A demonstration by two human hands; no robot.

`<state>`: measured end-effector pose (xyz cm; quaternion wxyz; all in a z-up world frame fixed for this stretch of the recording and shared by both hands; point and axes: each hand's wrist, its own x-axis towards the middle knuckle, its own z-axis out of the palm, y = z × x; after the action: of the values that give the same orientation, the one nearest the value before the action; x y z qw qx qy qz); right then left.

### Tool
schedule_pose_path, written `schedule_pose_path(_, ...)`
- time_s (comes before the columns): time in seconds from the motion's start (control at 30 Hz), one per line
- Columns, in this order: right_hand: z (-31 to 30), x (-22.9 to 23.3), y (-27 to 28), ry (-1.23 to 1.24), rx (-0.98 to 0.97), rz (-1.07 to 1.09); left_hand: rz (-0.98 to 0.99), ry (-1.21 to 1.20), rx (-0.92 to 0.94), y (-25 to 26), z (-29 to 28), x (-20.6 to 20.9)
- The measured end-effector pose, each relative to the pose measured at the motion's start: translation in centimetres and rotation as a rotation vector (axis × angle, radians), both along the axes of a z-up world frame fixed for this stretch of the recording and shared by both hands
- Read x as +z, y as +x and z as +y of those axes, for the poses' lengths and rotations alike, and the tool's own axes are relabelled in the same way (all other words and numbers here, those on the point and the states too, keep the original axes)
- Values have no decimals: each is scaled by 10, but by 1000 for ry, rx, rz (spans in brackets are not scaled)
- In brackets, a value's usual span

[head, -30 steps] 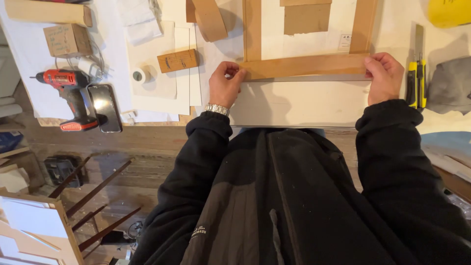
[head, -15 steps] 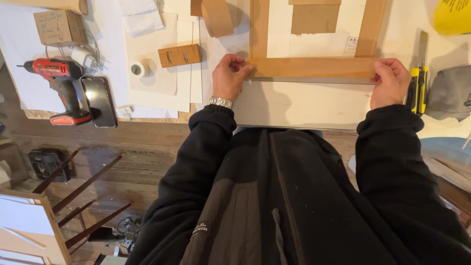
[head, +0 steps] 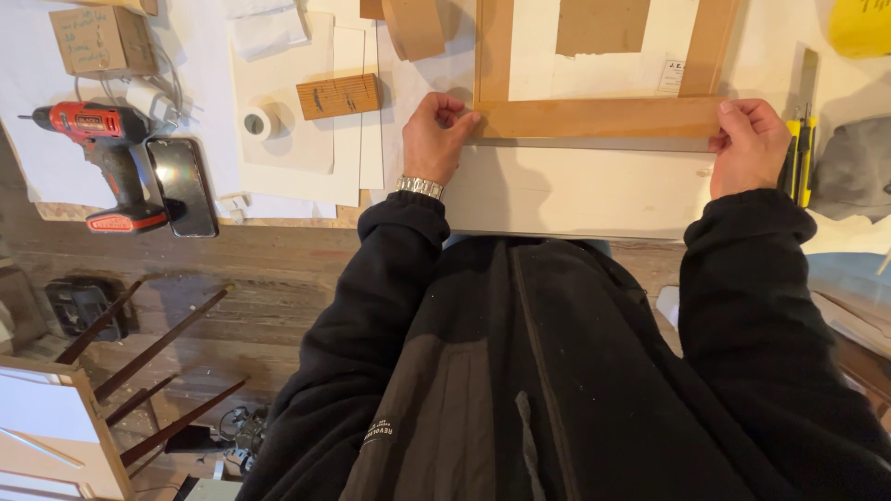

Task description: Applying adhesive tape, cleaning the frame with a cloth, and preparing glue for a piece of framed art.

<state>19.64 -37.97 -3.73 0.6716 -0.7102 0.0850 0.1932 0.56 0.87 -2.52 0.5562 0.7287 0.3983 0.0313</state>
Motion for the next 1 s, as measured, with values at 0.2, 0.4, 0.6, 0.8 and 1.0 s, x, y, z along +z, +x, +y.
schedule_pose_path(0.2, -2, -2, -1, -25, 38, -49, -11, 28, 2, 0, -1, -6)
schedule_pose_path(0.4, 6, 11, -4, -109, 58, -42, 0, 22, 6, 0, -1, -3)
schedule_pose_path(0.6, 3, 6, -3, -163, 78, -84, -2, 36, -5, 0, -1, -3)
schedule_pose_path(0.8, -1, 1, -2, -184, 87, -98, -5, 42, -18, -1, -1, -2)
schedule_pose_path(1.0, 4, 9, -4, -197, 116, -101, -83, 47, -162, -11, 4, 1)
